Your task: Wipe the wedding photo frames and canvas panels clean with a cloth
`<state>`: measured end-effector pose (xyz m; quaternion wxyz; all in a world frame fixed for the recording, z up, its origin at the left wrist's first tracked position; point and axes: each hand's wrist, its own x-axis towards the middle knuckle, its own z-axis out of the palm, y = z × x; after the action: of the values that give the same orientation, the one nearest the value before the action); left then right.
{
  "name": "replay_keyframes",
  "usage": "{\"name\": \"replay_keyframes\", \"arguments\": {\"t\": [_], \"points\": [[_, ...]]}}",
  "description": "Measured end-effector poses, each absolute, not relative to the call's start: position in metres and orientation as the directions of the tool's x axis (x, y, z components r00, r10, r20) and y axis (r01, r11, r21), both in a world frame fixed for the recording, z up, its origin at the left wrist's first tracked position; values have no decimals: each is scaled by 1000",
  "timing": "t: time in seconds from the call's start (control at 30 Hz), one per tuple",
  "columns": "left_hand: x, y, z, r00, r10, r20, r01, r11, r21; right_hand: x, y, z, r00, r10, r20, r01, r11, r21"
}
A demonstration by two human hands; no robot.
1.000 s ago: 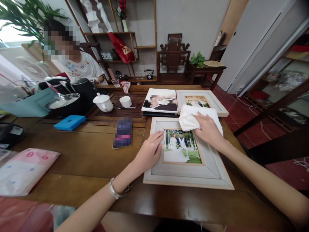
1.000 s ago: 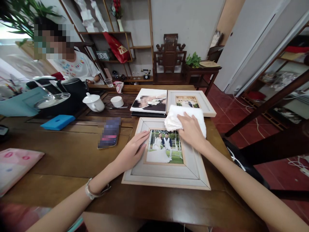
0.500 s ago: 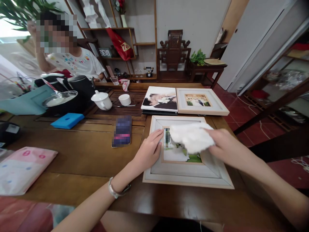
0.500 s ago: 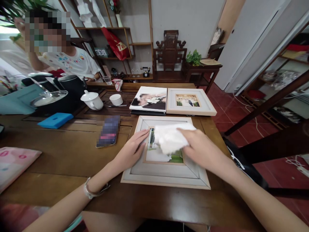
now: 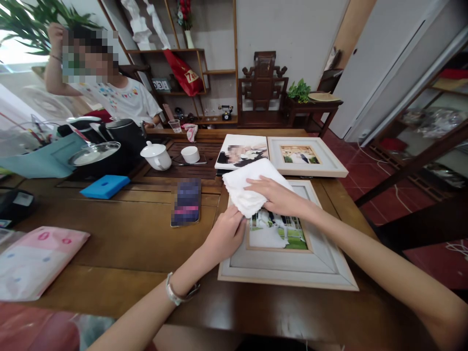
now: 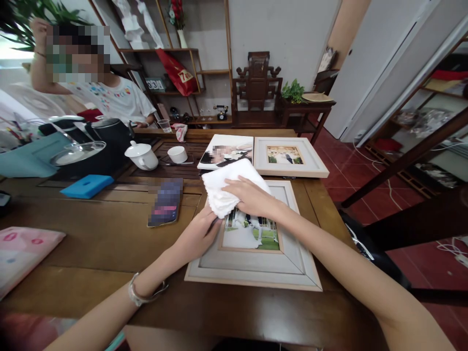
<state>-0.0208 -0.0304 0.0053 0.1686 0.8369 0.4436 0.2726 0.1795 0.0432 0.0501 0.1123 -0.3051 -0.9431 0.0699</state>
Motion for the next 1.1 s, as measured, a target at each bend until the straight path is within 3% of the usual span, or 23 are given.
{"name": "replay_keyframes", "arguments": {"t": [0.3,0.4,0.53,0.67,0.87,0.97,1.1], "points": [[-23,-27,-9,442,840,314,649,-541,535,209,-27,61,-592,798,114,795,601,-83],[-23,-26,-11,418,836,354,615,-548,567,190,-69,64,-577,816,8,809,573,-132],[-27,-24,-9,409,829,382,559,-558,613,170,-111,64,-723,691,-10,667,694,-273],[-33,-19,-9,438,805,400,501,-589,635,177,-123,62,-873,484,64,448,846,-289],[-32,-16,-8,435,804,406,528,-593,608,208,-114,77,-936,352,-29,321,812,-488],[-31,-18,-7,436,810,392,556,-585,590,221,-114,84,-912,404,-66,382,783,-490],[-31,-20,-5,460,802,381,569,-595,567,250,-116,79,-786,618,18,588,757,-285]]}}
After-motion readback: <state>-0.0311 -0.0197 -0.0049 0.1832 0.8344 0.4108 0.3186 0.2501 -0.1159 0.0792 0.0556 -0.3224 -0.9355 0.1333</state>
